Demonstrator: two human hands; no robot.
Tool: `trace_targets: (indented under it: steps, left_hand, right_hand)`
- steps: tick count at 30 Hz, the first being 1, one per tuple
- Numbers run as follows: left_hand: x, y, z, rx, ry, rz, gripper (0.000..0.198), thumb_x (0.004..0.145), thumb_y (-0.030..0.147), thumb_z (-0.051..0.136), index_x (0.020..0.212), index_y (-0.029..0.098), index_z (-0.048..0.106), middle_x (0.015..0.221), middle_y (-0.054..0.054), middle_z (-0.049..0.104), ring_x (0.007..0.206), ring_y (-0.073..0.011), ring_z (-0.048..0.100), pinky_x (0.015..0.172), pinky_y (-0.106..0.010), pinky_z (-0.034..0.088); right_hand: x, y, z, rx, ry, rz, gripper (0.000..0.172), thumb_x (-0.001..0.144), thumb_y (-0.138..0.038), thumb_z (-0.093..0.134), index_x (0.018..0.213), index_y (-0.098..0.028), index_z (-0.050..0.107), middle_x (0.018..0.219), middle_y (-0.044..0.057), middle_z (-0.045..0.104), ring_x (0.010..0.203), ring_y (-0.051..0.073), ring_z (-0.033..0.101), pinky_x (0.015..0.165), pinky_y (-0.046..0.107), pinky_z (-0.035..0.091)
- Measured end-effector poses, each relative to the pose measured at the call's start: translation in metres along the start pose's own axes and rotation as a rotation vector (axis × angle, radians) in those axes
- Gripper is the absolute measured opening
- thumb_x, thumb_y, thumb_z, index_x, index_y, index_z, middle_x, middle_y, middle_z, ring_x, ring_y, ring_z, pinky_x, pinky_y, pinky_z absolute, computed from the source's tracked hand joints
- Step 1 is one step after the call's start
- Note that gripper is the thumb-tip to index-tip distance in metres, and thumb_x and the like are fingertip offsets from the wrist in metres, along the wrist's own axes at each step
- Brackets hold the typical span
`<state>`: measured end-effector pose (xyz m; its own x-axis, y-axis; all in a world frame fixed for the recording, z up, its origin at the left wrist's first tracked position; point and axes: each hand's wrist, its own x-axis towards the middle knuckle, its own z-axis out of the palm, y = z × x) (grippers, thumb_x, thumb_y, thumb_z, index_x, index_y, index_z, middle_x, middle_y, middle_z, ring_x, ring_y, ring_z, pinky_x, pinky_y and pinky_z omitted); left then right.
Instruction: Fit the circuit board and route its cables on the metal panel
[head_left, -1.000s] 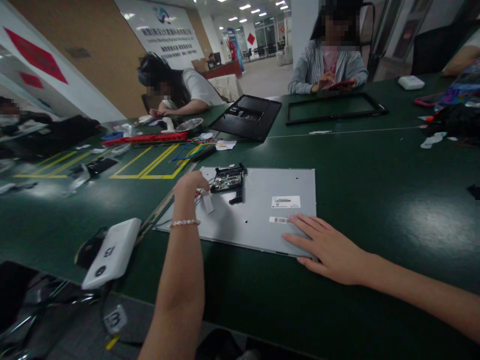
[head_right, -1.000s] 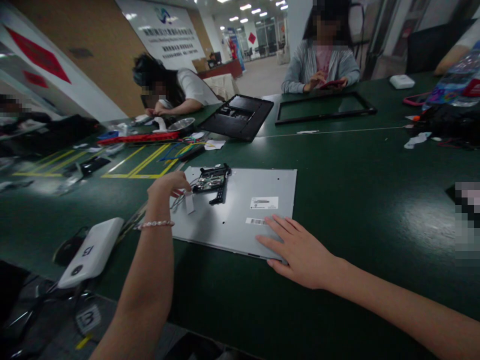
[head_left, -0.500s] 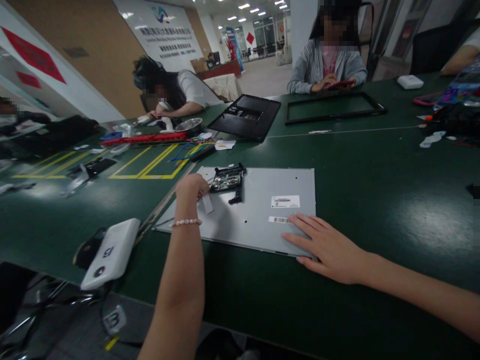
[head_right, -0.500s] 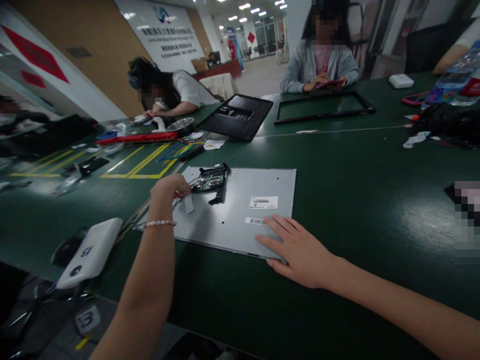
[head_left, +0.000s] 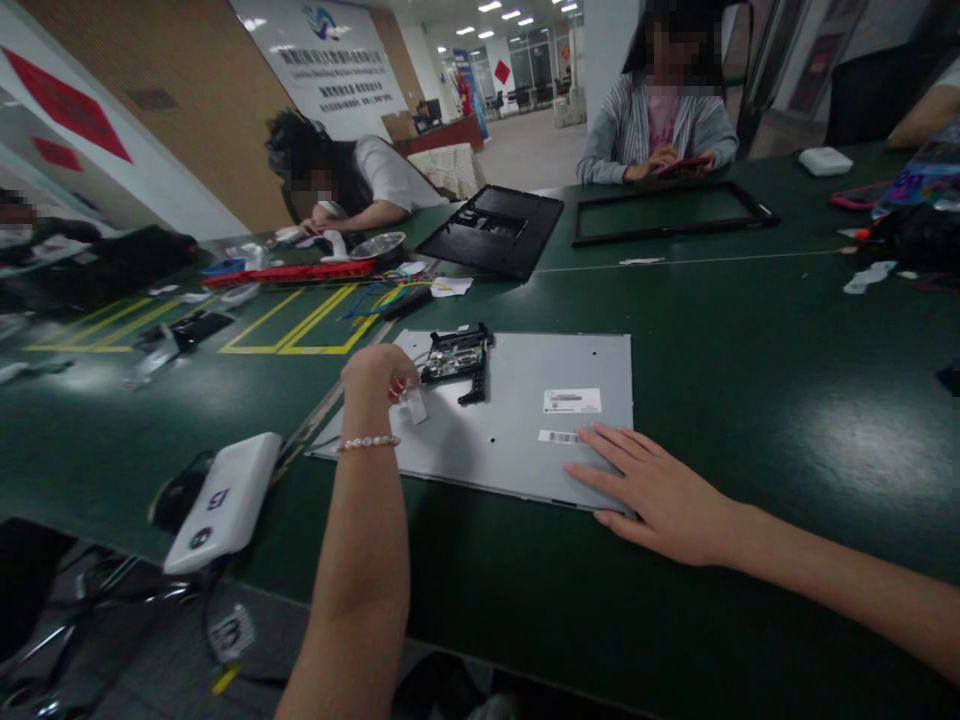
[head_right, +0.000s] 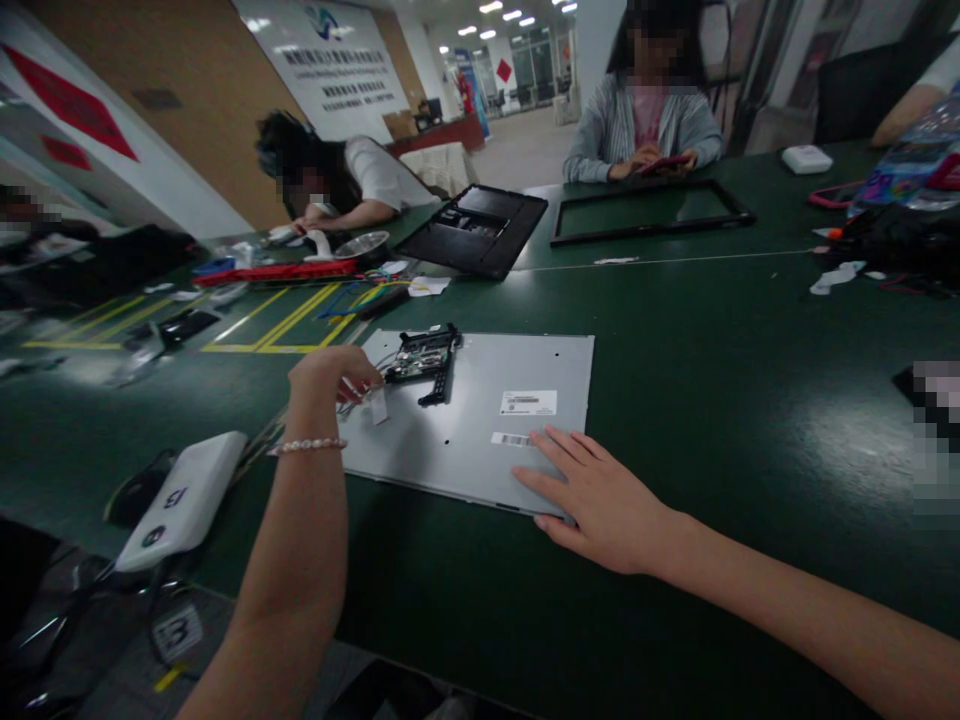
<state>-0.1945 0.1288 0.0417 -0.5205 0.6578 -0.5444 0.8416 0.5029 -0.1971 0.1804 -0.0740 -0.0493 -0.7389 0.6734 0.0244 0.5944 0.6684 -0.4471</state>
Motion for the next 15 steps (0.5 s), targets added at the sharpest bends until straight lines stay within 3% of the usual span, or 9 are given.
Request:
trace_targets:
  steps: [13, 15]
  left_hand:
    - [0.0052, 0.0053, 0.0062, 0.011, 0.015, -0.02, 0.018, 0.069, 0.022, 0.071, 0.055, 0.017, 0.061, 0.073, -0.01, 0.072, 0.067, -0.0236, 0.069, 0.07, -0.033, 0.055]
    - [0.0045, 0.0028, 0.0064, 0.031, 0.119, 0.064, 0.019, 0.067, 0.024, 0.075, 0.056, 0.016, 0.062, 0.071, -0.011, 0.072, 0.065, -0.0252, 0.069, 0.069, -0.035, 0.056]
  right_hand:
    - [-0.0003, -0.0024, -0.0021, 0.002, 0.019, 0.0, 0.058, 0.097, -0.055, 0.038, 0.151, -0.035, 0.031, 0.164, 0.003, 0.012, 0.148, 0.031, 0.014, 0.118, 0.055, 0.015]
    - [-0.0001, -0.0025, -0.0025, -0.003, 0.009, 0.001, 0.058, 0.098, -0.056, 0.037, 0.152, -0.034, 0.031, 0.164, 0.004, 0.012, 0.148, 0.03, 0.013, 0.118, 0.055, 0.015]
